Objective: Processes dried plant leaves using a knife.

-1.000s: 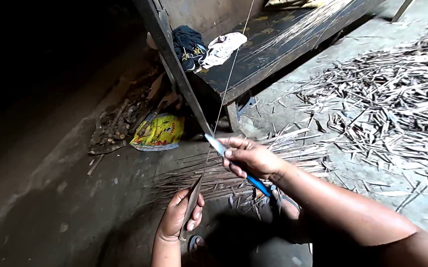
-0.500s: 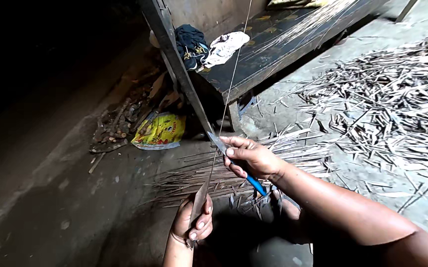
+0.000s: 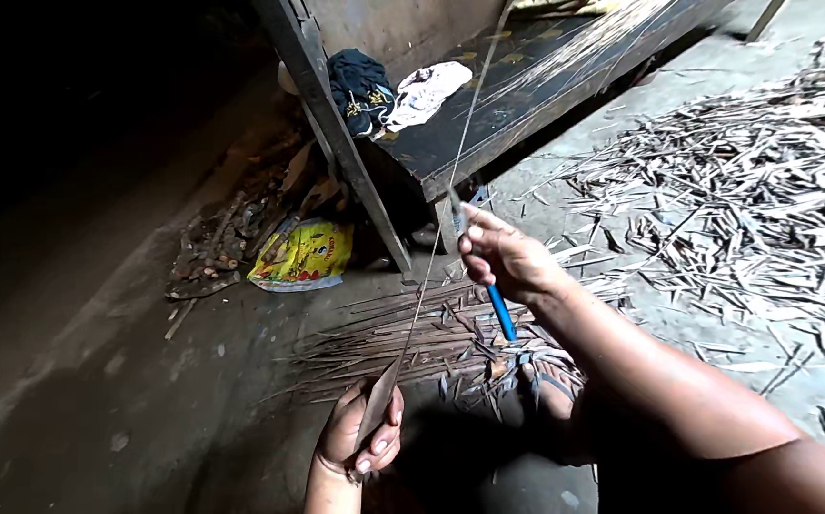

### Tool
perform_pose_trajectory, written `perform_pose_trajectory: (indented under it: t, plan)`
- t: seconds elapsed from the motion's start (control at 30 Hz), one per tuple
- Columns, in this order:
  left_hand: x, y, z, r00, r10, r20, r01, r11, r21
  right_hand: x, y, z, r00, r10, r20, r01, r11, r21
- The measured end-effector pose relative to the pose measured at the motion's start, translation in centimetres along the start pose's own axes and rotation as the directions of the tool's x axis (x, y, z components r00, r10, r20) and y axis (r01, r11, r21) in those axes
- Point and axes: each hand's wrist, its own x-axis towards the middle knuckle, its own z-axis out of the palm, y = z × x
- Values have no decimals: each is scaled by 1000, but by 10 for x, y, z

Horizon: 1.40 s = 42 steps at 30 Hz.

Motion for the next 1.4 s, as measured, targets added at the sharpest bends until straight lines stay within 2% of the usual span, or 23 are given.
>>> perform_pose_trajectory:
  t: [0.07, 0.1, 0.13, 0.2, 0.27, 0.33, 0.4, 0.53, 0.67, 0.9, 1.17, 1.3, 1.4]
  plan:
    - [0, 1, 5, 994, 66, -90, -51, 987, 154, 3, -5, -4, 991, -54, -118, 57, 998, 20]
    - [1, 1, 8, 973, 147, -176, -90, 952, 293, 3, -5, -4, 990, -67, -124, 70, 997, 14]
    - [4, 0, 12, 931, 251, -266, -115, 891, 440, 1, -4, -3, 993, -68, -97, 67, 998, -7]
    - [13, -4, 15, 802, 455, -388, -93, 735, 671, -3, 3, 1, 999, -32, -11, 31, 998, -62]
    - [20, -7, 11, 709, 595, -377, -20, 552, 833, -9, 13, 9, 997, 65, 47, -57, 988, -145]
    - [23, -10, 6, 671, 673, -311, 36, 389, 920, -13, 26, 16, 984, 158, 76, -139, 968, -210]
    - [25, -12, 3, 651, 708, -275, 78, 298, 951, -18, 39, 23, 967, 225, 119, -192, 952, -240]
    - [24, -15, 1, 626, 741, -242, 94, 237, 967, -28, 59, 36, 923, 323, 207, -252, 917, -308]
    - [21, -16, 3, 610, 764, -210, 93, 194, 977, -33, 68, 44, 888, 397, 230, -316, 893, -322]
    - [18, -14, 10, 637, 745, -196, 77, 191, 979, -22, 51, 37, 936, 303, 181, -254, 934, -252]
    - [19, -16, 9, 648, 738, -185, 85, 172, 981, -14, 37, 28, 977, 209, 40, -201, 969, -146]
    - [20, -18, 5, 598, 785, -161, 161, 79, 984, -25, 52, 37, 937, 324, 134, -291, 932, -216]
    - [20, -17, 5, 588, 795, -151, 182, 51, 982, -33, 62, 44, 894, 399, 201, -351, 906, -237]
